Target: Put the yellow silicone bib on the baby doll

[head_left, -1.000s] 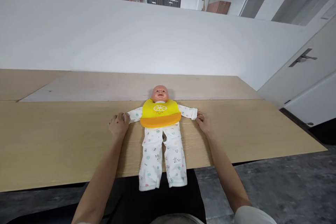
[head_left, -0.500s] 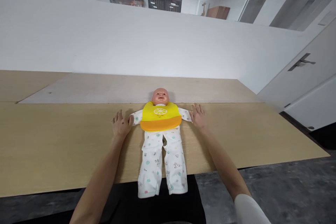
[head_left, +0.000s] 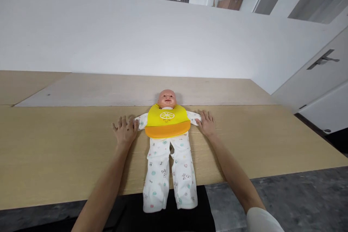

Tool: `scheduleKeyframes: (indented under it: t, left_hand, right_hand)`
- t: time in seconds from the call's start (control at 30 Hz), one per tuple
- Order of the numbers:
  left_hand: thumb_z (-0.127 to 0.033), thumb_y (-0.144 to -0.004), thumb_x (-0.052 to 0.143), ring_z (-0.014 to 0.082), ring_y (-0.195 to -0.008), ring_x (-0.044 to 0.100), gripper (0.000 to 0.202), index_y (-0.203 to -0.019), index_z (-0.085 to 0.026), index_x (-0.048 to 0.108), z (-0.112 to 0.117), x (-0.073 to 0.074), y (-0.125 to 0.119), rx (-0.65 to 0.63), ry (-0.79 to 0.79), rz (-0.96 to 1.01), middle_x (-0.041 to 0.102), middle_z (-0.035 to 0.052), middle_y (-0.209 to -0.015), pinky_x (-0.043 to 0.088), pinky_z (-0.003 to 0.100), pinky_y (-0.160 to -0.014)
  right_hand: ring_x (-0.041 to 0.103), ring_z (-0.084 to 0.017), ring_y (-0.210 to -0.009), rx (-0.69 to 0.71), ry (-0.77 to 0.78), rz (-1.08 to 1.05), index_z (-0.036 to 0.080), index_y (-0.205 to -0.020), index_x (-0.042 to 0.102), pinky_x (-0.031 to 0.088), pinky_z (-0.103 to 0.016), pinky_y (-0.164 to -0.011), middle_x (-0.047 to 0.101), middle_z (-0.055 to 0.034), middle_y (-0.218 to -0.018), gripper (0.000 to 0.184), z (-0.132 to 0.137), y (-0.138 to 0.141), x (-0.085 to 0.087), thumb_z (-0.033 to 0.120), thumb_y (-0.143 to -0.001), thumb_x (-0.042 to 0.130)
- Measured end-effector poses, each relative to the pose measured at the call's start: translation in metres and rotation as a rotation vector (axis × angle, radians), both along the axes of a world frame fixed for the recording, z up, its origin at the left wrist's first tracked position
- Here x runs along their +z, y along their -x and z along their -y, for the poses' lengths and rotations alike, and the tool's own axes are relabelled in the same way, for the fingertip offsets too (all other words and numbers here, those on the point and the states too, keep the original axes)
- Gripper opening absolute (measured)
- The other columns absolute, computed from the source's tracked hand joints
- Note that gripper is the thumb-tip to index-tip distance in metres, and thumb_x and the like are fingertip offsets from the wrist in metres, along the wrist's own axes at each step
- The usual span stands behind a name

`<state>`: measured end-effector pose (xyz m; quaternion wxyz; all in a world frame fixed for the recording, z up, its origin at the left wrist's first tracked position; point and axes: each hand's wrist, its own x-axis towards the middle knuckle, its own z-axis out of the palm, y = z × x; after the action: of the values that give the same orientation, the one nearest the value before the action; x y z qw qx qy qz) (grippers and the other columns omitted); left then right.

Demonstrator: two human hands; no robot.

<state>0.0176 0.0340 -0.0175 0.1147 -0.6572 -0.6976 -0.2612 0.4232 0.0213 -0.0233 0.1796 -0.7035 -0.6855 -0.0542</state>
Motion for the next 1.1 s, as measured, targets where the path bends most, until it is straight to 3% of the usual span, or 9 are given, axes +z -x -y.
scheduleKeyframes:
  t: [0.33, 0.57, 0.8, 0.93, 1.1]
  left_hand:
    - [-0.049, -0.095, 0.037, 0.0410, -0.139, 0.029, 0.048, -0.120, -0.018, 0.064, 0.002, 0.002, 0.000, 0.026, 0.024, 0.088, 0.054, 0.0205, -0.135, 0.012, 0.067, -0.109]
    - [-0.048, -0.093, 0.044, 0.0417, -0.146, 0.012, 0.051, -0.132, -0.018, 0.057, 0.009, 0.006, -0.007, -0.037, -0.019, 0.066, 0.035, 0.0212, -0.152, 0.001, 0.070, -0.109]
    - [-0.047, -0.094, 0.044, 0.0373, -0.148, 0.009, 0.049, -0.132, -0.018, 0.056, -0.005, 0.006, -0.022, -0.104, -0.078, 0.030, 0.035, 0.0207, -0.153, 0.002, 0.065, -0.112]
    - [-0.039, -0.097, 0.037, 0.0372, -0.145, 0.022, 0.047, -0.130, -0.014, 0.058, -0.009, 0.002, -0.025, -0.177, -0.022, -0.048, 0.043, 0.0225, -0.147, 0.011, 0.059, -0.113]
    - [-0.040, -0.098, 0.032, 0.0381, -0.118, 0.053, 0.052, -0.135, -0.012, 0.054, -0.005, 0.002, -0.023, -0.157, 0.075, -0.109, 0.062, 0.0220, -0.126, 0.024, 0.061, -0.104]
  right_hand:
    - [0.025, -0.037, -0.143, -0.003, -0.014, 0.000, 0.019, -0.150, 0.036, 0.027, -0.052, -0.112, 0.035, -0.0098, -0.154, 0.066, 0.002, -0.001, -0.004, 0.057, -0.097, 0.027]
    - [0.022, -0.038, -0.144, 0.000, -0.036, 0.060, 0.017, -0.152, 0.031, 0.022, -0.057, -0.113, 0.030, -0.0119, -0.156, 0.072, 0.005, -0.001, -0.002, 0.061, -0.095, 0.028]
    - [0.020, -0.039, -0.145, 0.023, -0.062, 0.095, 0.014, -0.152, 0.032, 0.016, -0.060, -0.115, 0.025, -0.0145, -0.157, 0.074, -0.009, 0.023, 0.010, 0.061, -0.095, 0.030]
    - [0.021, -0.034, -0.146, 0.034, 0.022, 0.110, 0.009, -0.151, 0.033, 0.015, -0.058, -0.116, 0.027, -0.0151, -0.156, 0.069, -0.014, 0.038, 0.012, 0.054, -0.098, 0.027]
    - [0.025, -0.035, -0.144, 0.000, 0.044, 0.124, 0.003, -0.146, 0.039, 0.013, -0.059, -0.116, 0.030, -0.0196, -0.154, 0.070, -0.012, 0.038, 0.011, 0.053, -0.099, 0.027]
